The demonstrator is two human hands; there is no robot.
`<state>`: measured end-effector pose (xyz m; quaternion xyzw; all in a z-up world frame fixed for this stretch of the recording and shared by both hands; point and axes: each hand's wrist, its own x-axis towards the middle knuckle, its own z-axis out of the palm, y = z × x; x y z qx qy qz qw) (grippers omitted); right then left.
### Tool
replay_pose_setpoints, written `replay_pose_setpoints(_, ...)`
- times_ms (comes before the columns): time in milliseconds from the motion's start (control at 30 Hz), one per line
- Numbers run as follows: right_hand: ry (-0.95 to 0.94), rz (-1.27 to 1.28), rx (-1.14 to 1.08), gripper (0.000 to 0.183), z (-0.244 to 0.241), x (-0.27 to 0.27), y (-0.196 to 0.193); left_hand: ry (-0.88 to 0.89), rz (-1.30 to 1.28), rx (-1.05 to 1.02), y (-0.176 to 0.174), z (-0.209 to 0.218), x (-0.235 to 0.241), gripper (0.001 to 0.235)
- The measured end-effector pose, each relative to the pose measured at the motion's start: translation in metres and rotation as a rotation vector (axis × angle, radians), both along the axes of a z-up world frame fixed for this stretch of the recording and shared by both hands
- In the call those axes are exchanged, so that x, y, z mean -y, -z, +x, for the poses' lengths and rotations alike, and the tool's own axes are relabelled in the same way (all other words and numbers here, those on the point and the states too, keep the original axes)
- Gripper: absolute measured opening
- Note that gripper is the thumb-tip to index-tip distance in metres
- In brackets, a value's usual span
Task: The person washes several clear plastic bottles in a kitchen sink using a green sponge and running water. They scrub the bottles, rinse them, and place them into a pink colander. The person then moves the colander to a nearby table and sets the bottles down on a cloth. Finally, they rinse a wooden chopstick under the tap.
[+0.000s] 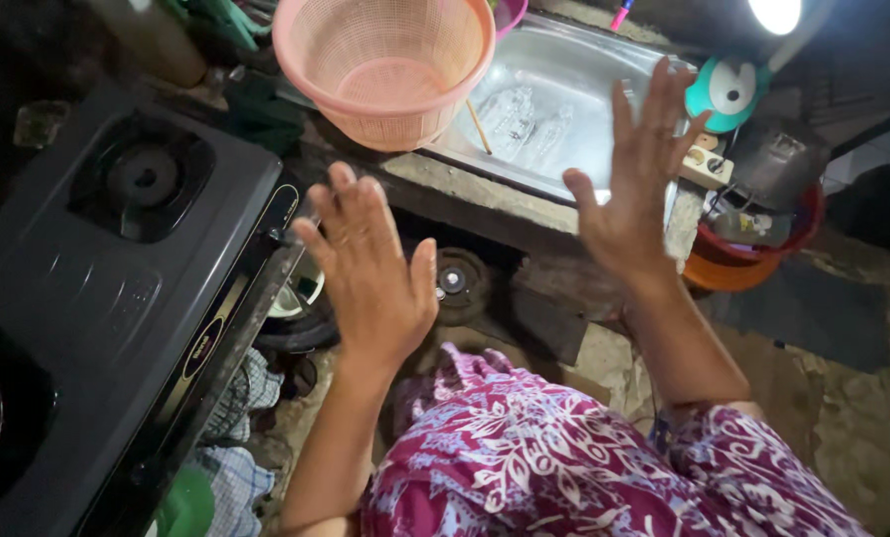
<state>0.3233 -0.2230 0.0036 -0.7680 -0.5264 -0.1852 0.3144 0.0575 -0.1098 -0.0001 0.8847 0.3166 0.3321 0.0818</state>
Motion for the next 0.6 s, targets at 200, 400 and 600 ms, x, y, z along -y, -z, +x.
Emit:
replay_pose_setpoints(200,0.093,0.017,0.008,0.076,0.03,0.036,0.006,0.139,-0.012,-0.01,-0.001,0.05,-0.023,0.079)
replay_pose_setpoints(400,0.227,-0.007,-0.033,0.078,0.04,0.047,0.008,0.3,0.001,0.008,-0.003,0.098,-0.056,0.079)
replay_pose_setpoints(600,0.34,-0.016,0.015,0.078,0.054,0.041,0.016,0.483,0.011,0.034,0.006,0.143,-0.089,0.081)
